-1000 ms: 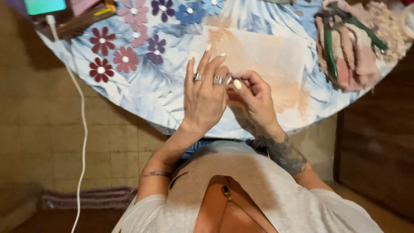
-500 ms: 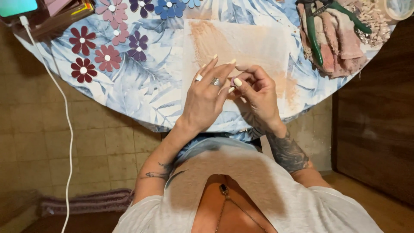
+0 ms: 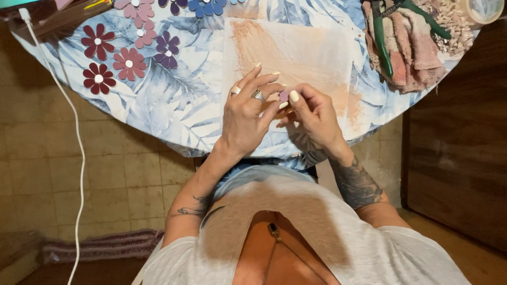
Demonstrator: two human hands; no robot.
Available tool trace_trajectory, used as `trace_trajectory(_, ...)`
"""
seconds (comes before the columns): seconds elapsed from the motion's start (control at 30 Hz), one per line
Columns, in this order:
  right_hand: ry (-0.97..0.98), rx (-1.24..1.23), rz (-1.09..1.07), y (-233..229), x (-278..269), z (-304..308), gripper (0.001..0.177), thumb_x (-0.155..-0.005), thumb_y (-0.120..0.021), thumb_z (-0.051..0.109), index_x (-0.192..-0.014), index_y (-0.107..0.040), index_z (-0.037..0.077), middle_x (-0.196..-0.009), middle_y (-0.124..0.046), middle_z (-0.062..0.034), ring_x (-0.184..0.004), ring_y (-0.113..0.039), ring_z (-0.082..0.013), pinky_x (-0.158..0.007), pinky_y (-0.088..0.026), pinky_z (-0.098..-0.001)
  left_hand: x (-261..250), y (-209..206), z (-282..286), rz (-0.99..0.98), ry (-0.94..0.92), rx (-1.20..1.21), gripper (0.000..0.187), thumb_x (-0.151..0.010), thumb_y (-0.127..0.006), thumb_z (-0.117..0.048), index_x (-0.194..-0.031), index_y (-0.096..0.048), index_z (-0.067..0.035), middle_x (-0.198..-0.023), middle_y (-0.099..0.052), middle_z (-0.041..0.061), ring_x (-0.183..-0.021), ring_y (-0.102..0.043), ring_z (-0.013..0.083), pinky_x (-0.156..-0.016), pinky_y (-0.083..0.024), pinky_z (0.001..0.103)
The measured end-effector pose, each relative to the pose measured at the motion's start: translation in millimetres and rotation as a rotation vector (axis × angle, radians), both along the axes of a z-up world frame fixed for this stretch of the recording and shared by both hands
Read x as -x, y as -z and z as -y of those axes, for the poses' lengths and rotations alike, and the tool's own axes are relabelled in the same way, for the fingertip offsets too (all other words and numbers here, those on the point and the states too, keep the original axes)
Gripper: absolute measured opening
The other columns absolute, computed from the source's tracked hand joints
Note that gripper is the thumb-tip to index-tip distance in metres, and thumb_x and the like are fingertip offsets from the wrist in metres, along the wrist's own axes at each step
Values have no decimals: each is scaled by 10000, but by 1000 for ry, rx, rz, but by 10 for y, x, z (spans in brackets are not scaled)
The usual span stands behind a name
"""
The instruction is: Sanding the edges of small flower-shaped mosaic pieces against a flat sanding board.
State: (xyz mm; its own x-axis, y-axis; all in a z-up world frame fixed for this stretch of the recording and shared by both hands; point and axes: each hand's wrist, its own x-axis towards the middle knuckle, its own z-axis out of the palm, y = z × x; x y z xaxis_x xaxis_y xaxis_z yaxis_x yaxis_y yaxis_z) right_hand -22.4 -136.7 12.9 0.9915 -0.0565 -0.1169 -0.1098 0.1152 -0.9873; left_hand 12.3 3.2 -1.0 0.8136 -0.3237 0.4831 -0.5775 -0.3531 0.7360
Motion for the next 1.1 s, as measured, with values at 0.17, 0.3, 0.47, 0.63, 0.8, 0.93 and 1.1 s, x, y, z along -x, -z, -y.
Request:
trace_trajectory(0.17,-40,59,7,-30,15,-24,150,-866,-506,116,-830,-550,-23,-635,-564,-146,-540,-599,-174,-479,-530,-279,35,-18,1,6,-23,-12,186,-724,-686,-116,-890,-603,-99,-998,-572,50,-1091,-464,336,-913,-345,415)
trace_trajectory(0.3,-25,50,0,-31,16,-14,173,-868,-504,122,-794,-543,-29,-626,-561,-161,-527,-590,-175,-479,-528,-285,52,0,15,-22,-8,8,190,-719,-686,-104,-881,-586,-104,-989,-576,49,-1089,-467,331,-914,-342,413)
trace_trajectory(0.47,-23,59,5,-31,21,-16,173,-870,-504,117,-787,-543,-30,-624,-553,-154,-530,-587,-179,-477,-532,-298,63,-57,0,-28,-4,12,186,-713,-687,-91,-867,-584,-86,-983,-582,66,-1084,-469,343,-908,-347,424)
trace_trajectory(0.63,-40,70,22,-32,12,5,190,-884,-476,123,-770,-534,-17,-600,-550,-137,-506,-570,-153,-445,-505,-255,84,-80,-20,-38,12,2,141,-732,-659,-72,-860,-600,-79,-994,-577,59,-1097,-457,338,-914,-338,425)
trace_trajectory(0.8,-137,199,120,67,-50,134,246,-910,-442,138,-731,-522,-10,-510,-481,-104,-424,-499,-133,-372,-433,-227,87,-64,-20,-7,-16,-1,99,-759,-641,-89,-854,-614,-78,-999,-573,56,-1097,-457,334,-913,-345,415)
trace_trajectory(0.93,-191,243,141,102,-93,172,269,-911,-443,139,-687,-518,8,-471,-454,-65,-412,-475,-100,-373,-400,-205,88,5,-8,-3,-36,-3,97,-760,-644,-100,-852,-620,-78,-994,-574,53,-1091,-463,327,-911,-349,412)
trace_trajectory(1.1,-264,274,99,76,-171,236,190,-885,-480,118,-727,-523,22,-474,-438,-26,-364,-395,-41,-359,-341,-147,97,109,-41,100,-67,-173,127,-794,-611,-201,-782,-611,-74,-965,-575,31,-1002,-536,247,-888,-354,390)
